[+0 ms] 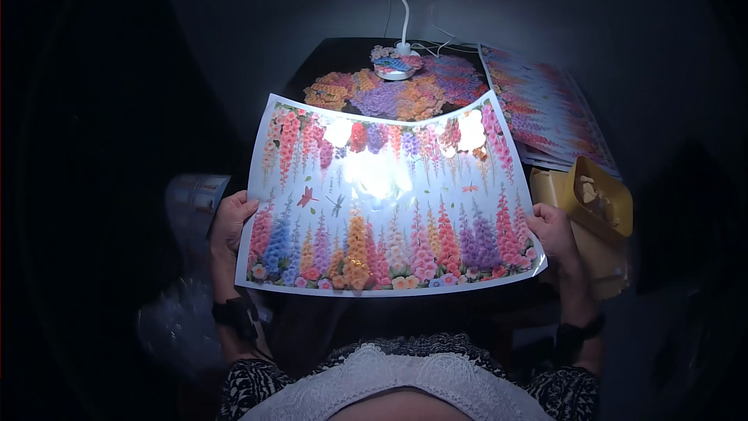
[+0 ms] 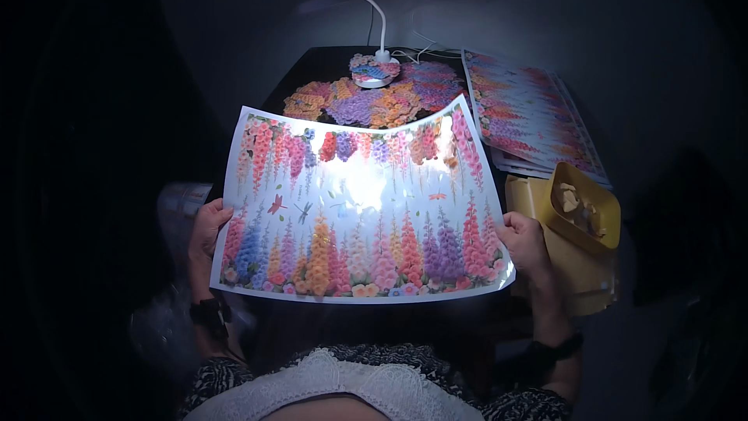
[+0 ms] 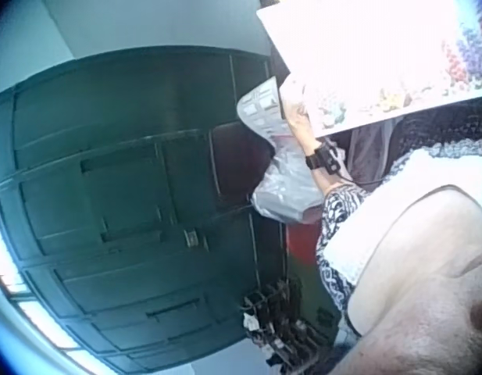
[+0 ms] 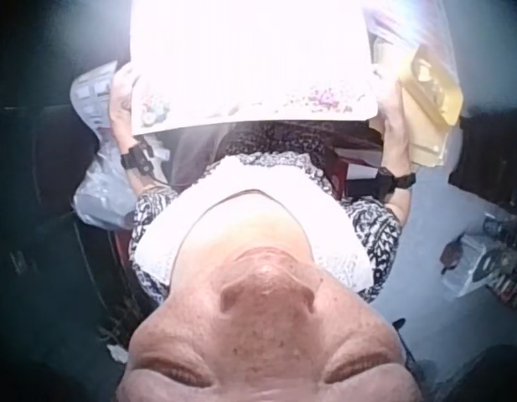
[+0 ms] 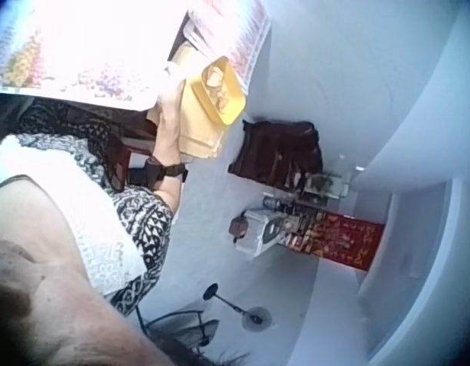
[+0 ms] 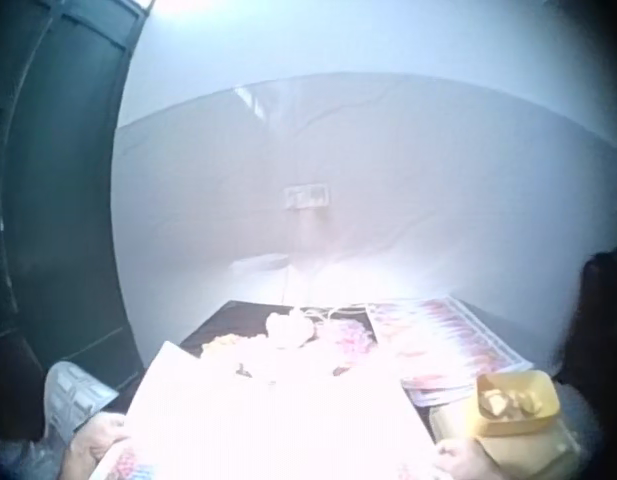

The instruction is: The recorder is organizing and peeling flower stickers, then placing them into a packaging folder.

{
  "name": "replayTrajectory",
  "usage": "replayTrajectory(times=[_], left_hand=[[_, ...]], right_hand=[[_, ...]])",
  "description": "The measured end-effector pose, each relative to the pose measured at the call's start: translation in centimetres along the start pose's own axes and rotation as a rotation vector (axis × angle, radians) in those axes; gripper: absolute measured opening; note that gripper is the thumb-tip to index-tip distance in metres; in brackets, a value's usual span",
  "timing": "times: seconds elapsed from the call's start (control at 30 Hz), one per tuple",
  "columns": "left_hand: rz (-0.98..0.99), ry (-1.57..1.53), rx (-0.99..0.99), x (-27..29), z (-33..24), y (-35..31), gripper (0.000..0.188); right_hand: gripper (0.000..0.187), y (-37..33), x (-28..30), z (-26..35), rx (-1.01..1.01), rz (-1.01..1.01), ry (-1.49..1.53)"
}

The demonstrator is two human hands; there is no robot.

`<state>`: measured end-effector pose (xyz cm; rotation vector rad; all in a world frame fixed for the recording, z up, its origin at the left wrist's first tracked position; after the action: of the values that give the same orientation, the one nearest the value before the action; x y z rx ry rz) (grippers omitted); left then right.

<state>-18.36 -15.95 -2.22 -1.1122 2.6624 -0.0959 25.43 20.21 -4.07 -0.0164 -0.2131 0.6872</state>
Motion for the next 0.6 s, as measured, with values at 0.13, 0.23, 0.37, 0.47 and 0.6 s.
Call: replayTrajectory(times=[0.13,0.23,0.37,0.47,0.6], left_hand=[[-0.003,-0.064,-0.015,0.0,0.2,-0.7,0.018],[0.013,-0.115,-0.016,-0.2,0.6,-0.4,0.017],[0.109,-0.234,-0.011,1.8,2.2,0.9,0.020],[0.088,-0.251,-0.005,0.7,2.8,1.3,0.017],[0.054,-0.269,-0.002,0.6,2.7,0.9,0.016]], right_hand=[[0.006,-0.4,-0.5,-0.3,0.008,-0.031,0.170],[0.006,-0.7,-0.2,-0.9,0.036,-0.054,0.184],[0.006,-1.5,-0.6,-0.4,0.108,-0.072,0.145],[0.007,-2.2,-0.9,-0.1,0.125,-0.156,0.092],[0.007,-2.4,-1.1,-0.6,0.143,-0.150,0.205]])
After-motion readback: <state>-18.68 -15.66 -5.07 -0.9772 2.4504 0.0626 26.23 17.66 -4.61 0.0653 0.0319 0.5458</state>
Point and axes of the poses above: each hand's wrist, its own y-axis towards the middle knuckle, its own x-axis out of the back of the hand, z = x × y, the point moved 1 cm from there along y, towards the middle knuckle
